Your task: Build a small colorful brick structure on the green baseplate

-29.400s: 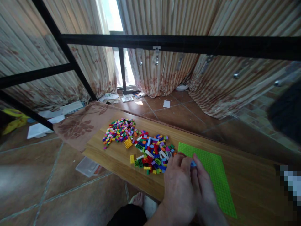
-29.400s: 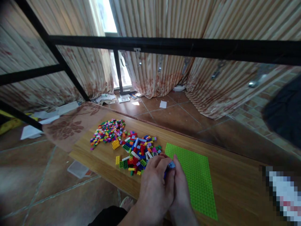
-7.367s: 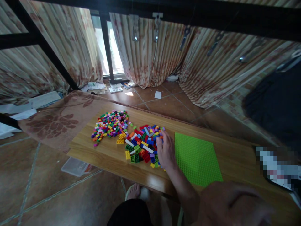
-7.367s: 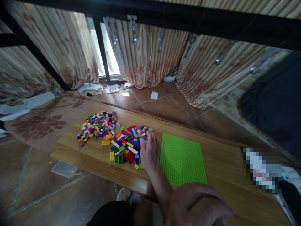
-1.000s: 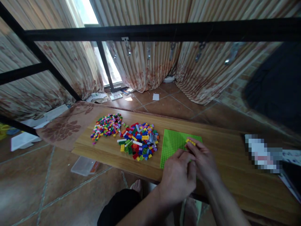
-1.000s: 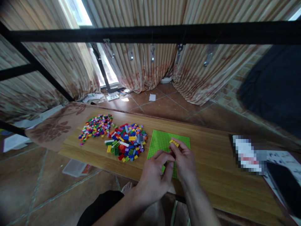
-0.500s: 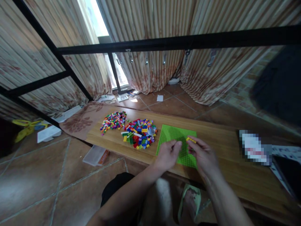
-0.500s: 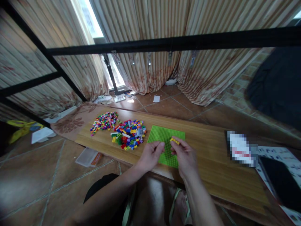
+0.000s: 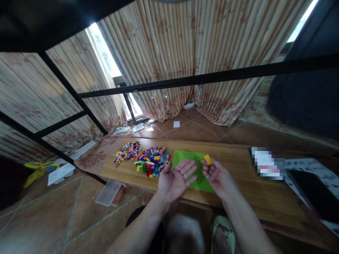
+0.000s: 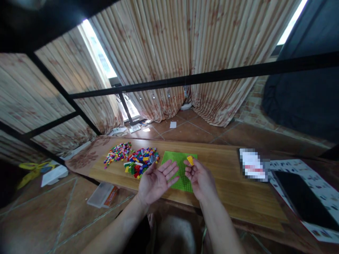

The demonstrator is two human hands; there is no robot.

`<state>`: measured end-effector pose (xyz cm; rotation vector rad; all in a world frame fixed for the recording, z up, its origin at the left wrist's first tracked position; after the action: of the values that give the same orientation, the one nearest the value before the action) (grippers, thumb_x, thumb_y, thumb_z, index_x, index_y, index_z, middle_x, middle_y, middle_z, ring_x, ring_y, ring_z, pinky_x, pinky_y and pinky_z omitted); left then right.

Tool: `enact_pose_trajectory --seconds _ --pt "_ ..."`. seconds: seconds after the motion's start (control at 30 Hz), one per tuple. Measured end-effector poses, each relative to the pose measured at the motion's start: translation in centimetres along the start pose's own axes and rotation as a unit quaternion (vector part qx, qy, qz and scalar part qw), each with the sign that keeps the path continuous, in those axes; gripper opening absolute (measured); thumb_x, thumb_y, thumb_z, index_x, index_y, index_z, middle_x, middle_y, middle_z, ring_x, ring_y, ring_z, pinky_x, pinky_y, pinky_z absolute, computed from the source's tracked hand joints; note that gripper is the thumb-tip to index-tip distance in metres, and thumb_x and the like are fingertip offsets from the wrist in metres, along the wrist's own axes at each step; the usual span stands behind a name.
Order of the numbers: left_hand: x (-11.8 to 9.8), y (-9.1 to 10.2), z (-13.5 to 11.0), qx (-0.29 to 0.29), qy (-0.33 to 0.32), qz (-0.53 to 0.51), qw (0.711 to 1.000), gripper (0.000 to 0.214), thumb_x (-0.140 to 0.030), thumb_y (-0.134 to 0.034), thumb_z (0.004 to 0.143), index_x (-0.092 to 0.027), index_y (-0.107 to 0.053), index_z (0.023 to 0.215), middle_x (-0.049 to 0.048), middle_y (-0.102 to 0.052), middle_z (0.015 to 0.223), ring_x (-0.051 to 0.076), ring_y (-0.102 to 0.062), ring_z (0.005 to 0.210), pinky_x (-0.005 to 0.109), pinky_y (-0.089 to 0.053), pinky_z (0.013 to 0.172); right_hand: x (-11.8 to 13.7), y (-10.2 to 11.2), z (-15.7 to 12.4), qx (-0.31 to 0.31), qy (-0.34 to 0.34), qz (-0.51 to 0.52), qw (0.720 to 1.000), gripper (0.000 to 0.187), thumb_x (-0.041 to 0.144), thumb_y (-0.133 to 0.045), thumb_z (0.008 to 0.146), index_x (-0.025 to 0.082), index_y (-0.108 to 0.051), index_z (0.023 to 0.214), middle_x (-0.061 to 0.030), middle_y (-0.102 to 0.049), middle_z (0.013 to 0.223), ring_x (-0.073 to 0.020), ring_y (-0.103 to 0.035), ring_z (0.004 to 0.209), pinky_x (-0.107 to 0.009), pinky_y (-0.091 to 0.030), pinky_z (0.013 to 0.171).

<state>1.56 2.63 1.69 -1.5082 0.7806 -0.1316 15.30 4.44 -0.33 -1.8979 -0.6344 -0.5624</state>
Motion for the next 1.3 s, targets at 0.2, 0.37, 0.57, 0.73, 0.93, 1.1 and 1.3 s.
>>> enact_pose_trajectory --seconds 0.2,0.37,0.57,0.73,0.93,1.1,1.3 --pt "-0.4 0.0 -1.6 0.002 -0.008 0.050 0.999 0.056 -0.050 -0.033 0.093 -0.011 -0.058 0.126 0.0155 -0.050 0.141 0.029 -0.035 0.138 0.047 -0.036 0.105 1.0 0.3 -0.4 -0.009 -0.001 0.036 0.999 0.018 0.015 -0.052 0.088 0.016 -0.067 0.079 -0.0020 -0.072 0.069 -0.0064 -0.058 0.050 -0.014 -0.049 0.046" --pt "-1.5 0.4 -3.4 0.019 -0.017 0.050 0.998 0.060 -0.056 -0.029 0.094 -0.018 -0.052 0.134 0.0118 -0.044 0.147 0.029 -0.031 0.141 0.049 -0.034 0.107 1.0 0.9 0.0 -0.007 -0.001 0.025 1.000 0.019 0.014 -0.050 0.089 0.016 -0.067 0.080 -0.0028 -0.072 0.069 -0.0065 -0.058 0.049 -0.014 -0.050 0.046" --pt "-6.2 1.4 -8.5 0.047 -0.087 0.063 0.993 0.068 -0.059 -0.023 0.094 -0.015 -0.044 0.141 0.0115 -0.034 0.154 0.028 -0.025 0.144 0.047 -0.029 0.111 0.0 2.2 1.4 -0.029 -0.019 -0.027 0.999 0.023 0.011 -0.046 0.088 0.016 -0.067 0.077 -0.0029 -0.071 0.067 -0.0071 -0.058 0.047 -0.013 -0.051 0.045" --pt "-9.6 3.8 -15.3 -0.003 -0.176 0.056 0.983 0.065 -0.056 -0.027 0.094 -0.011 -0.051 0.135 0.0130 -0.040 0.150 0.025 -0.032 0.141 0.040 -0.029 0.112 -1.9 2.3 3.4 0.010 -0.022 -0.057 0.998 0.022 0.012 -0.050 0.084 0.019 -0.070 0.079 -0.0031 -0.072 0.072 -0.0079 -0.061 0.052 -0.013 -0.053 0.048" --pt "-11.3 8.1 -19.8 -0.236 -0.229 0.010 0.944 0.029 -0.031 -0.042 0.096 -0.011 -0.063 0.099 0.0078 -0.069 0.092 0.014 -0.067 0.086 0.030 -0.049 0.086 -5.4 2.4 4.0 0.078 -0.020 -0.144 0.986 0.020 0.023 -0.074 0.069 0.023 -0.075 0.090 -0.0048 -0.074 0.091 -0.0108 -0.065 0.063 -0.014 -0.057 0.059" --pt "-11.4 11.5 -19.1 -0.388 -0.236 0.105 0.885 0.020 -0.028 -0.050 0.092 -0.015 -0.051 0.078 -0.0101 -0.032 0.050 0.003 -0.029 0.035 0.017 -0.034 0.046 -4.6 1.7 3.2 0.107 -0.007 -0.156 0.982 0.033 0.029 -0.085 0.059 0.022 -0.076 0.089 -0.0045 -0.075 0.091 -0.0114 -0.067 0.072 -0.014 -0.057 0.066" --pt "-15.1 13.6 -17.0 -0.498 -0.234 0.475 0.687 0.029 -0.040 -0.046 0.087 -0.017 -0.051 0.070 -0.0072 -0.037 0.049 0.007 -0.031 0.039 0.020 -0.028 0.045 -2.3 -1.2 3.6 0.089 0.035 -0.110 0.989 0.041 0.033 -0.089 0.050 0.022 -0.076 0.088 -0.0039 -0.075 0.091 -0.0119 -0.068 0.077 -0.015 -0.057 0.069"
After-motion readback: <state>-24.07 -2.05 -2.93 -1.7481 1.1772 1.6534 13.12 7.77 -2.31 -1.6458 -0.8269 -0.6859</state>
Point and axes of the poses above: each hand's wrist, its own z-axis towards the middle knuckle, its own y-axis out of the back of the hand, x = y × z, the point moved 8 cm from there along z, towards the middle knuckle
